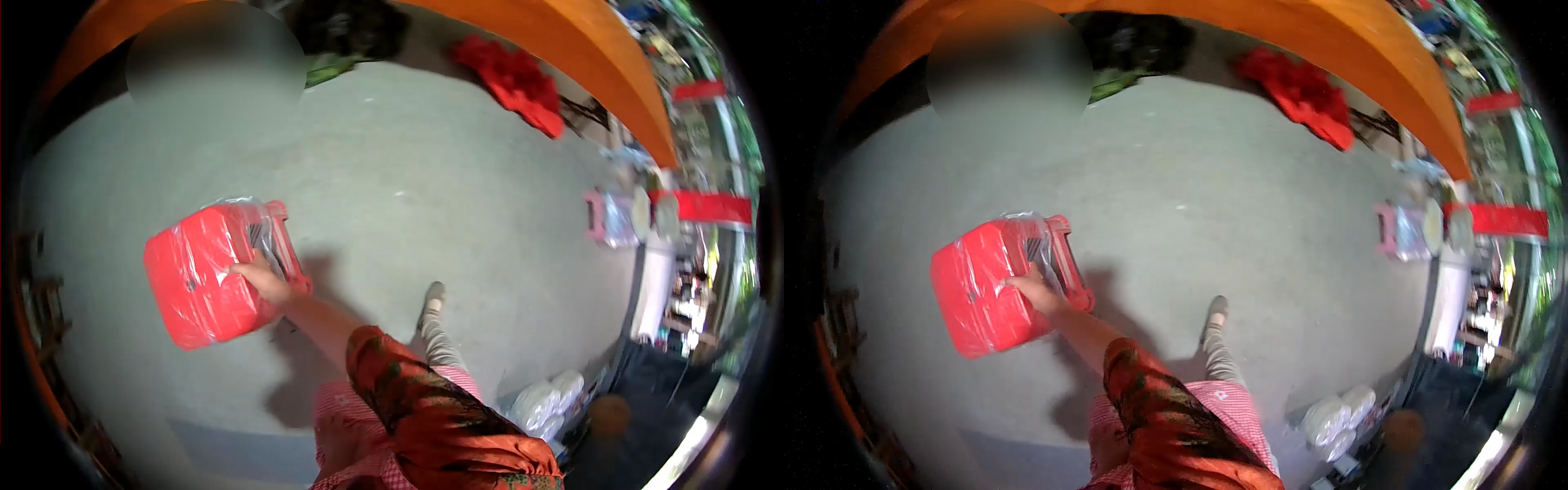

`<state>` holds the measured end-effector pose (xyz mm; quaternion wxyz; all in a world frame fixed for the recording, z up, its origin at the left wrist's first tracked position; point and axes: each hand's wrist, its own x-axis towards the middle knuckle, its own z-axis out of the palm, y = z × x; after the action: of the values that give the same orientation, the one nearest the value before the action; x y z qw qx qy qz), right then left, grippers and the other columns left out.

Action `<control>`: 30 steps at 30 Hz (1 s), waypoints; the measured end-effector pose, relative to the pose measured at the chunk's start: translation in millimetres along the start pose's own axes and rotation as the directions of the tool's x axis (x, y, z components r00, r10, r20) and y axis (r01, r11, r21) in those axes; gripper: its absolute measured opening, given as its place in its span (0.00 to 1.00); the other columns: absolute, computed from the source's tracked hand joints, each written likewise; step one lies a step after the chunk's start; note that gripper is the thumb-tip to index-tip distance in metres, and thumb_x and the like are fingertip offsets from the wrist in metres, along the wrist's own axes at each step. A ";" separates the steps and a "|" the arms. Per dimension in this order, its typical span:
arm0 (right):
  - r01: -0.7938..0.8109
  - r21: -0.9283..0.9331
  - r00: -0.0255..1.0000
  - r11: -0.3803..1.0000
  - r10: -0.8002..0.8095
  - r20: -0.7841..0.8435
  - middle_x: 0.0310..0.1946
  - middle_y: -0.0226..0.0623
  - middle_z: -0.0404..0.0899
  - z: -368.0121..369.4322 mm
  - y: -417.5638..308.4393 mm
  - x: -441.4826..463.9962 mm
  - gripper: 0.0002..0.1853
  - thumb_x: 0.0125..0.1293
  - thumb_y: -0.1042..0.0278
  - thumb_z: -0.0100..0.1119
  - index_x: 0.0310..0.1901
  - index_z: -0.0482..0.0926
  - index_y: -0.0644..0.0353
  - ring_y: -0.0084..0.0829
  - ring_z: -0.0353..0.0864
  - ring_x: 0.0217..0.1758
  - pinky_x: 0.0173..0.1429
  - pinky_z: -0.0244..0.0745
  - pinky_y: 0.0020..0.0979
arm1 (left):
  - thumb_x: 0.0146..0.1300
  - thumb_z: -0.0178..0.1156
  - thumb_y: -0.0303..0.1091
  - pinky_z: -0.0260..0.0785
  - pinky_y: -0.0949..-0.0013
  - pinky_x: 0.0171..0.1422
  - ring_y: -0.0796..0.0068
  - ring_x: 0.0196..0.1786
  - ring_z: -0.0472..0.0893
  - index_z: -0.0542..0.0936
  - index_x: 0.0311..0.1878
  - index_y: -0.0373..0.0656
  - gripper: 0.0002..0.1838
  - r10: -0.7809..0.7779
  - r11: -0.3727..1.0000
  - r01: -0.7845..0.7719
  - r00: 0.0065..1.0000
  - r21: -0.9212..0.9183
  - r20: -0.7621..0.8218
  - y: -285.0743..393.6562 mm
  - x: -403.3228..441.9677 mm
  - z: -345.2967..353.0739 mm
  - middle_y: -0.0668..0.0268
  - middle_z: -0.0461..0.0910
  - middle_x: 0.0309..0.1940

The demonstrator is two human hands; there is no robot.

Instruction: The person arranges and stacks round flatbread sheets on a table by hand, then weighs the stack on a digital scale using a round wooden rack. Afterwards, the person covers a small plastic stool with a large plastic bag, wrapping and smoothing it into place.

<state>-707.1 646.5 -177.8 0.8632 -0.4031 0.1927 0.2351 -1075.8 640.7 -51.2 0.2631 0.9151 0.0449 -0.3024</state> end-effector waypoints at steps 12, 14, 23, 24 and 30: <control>0.013 0.032 0.972 0.999 -0.005 -0.233 0.47 0.41 0.81 -489.6 -314.5 -166.7 0.24 0.63 0.68 0.59 0.61 0.69 0.62 0.32 0.83 0.47 0.53 0.80 0.37 | 0.58 0.62 0.48 0.68 0.43 0.46 0.42 0.43 0.74 0.72 0.52 0.41 0.25 0.291 0.914 -0.342 0.927 0.218 0.237 85.3 21.9 50.5 0.48 0.77 0.38; 0.004 -0.021 0.945 1.000 -0.011 -0.327 0.47 0.42 0.81 -565.2 -340.0 -182.3 0.25 0.63 0.66 0.60 0.61 0.69 0.62 0.33 0.83 0.47 0.52 0.80 0.38 | 0.56 0.65 0.50 0.68 0.48 0.56 0.44 0.54 0.74 0.69 0.62 0.42 0.35 0.210 0.860 -0.381 0.871 0.340 0.444 98.5 31.9 87.0 0.47 0.74 0.53; 0.042 -0.532 0.848 0.845 -0.312 -0.428 0.46 0.39 0.80 -551.8 -356.9 -328.7 0.21 0.67 0.59 0.58 0.58 0.75 0.58 0.27 0.79 0.49 0.49 0.75 0.31 | 0.60 0.62 0.34 0.73 0.67 0.39 0.69 0.32 0.80 0.79 0.34 0.44 0.05 0.071 0.934 -0.005 0.982 -0.356 0.173 281.9 102.4 114.1 0.63 0.81 0.32; 0.192 -0.194 0.932 0.962 -0.241 -0.272 0.39 0.35 0.83 -559.6 -367.6 -361.1 0.17 0.70 0.61 0.54 0.55 0.78 0.59 0.23 0.82 0.40 0.40 0.76 0.25 | 0.61 0.61 0.31 0.73 0.69 0.38 0.71 0.31 0.80 0.78 0.35 0.43 0.03 0.081 0.853 -0.011 0.990 -0.522 0.112 297.9 124.6 115.9 0.65 0.81 0.31; 0.650 0.066 0.758 0.757 -0.652 0.018 0.27 0.30 0.74 -558.6 -616.6 -601.9 0.16 0.72 0.72 0.49 0.57 0.76 0.66 0.21 0.72 0.29 0.34 0.68 0.25 | 0.64 0.58 0.27 0.70 0.73 0.35 0.76 0.31 0.79 0.76 0.36 0.43 0.01 0.148 0.865 -0.012 0.961 -0.502 0.233 484.7 195.7 100.4 0.68 0.79 0.30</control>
<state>-931.6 -291.7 174.2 0.9055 -0.4162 0.0297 -0.0767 -853.0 158.9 -12.1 0.5048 0.7695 0.0474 -0.3883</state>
